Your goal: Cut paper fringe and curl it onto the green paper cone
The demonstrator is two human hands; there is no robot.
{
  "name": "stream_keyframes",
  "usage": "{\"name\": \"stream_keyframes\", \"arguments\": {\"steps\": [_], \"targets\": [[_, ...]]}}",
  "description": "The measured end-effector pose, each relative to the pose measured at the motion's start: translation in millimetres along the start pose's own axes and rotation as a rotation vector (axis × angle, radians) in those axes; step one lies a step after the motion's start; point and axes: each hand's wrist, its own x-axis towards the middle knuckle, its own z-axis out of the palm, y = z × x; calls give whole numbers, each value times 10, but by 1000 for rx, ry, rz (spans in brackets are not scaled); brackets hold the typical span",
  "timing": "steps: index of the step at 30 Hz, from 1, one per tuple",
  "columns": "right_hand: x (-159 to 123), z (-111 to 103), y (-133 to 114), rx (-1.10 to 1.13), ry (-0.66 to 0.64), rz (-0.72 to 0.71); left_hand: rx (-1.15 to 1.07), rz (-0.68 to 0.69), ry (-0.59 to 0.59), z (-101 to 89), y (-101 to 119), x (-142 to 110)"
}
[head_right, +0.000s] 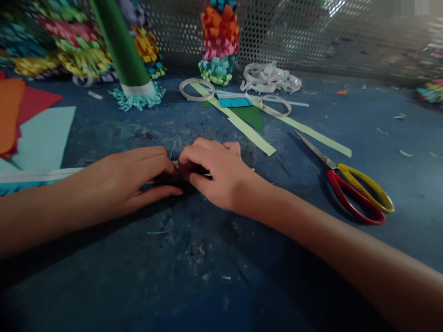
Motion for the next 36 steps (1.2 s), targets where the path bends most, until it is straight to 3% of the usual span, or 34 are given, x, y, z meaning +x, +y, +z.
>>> {"name": "stream_keyframes", "arguments": {"steps": [6,11,19,25,30,36], "targets": [[-57,-57,3,-172,-61,-103,-44,-55,-21,-23,17,20],[-94,-73,10,-185,-75,-153,-107,-116,-29,-38,22,43],[-41,-17,-4,-203,-65,-138,-156,-57,133,9,-56,22],[-13,-32,26,-201,-101,-142,4,-52,20,-10,-9,15],[17,-23,-12,-371,-158,-154,161,25,18,-5,21,-20],[52,-19,-36,-333,-171,-96,88,-125,-106,-100,62,85]]}}
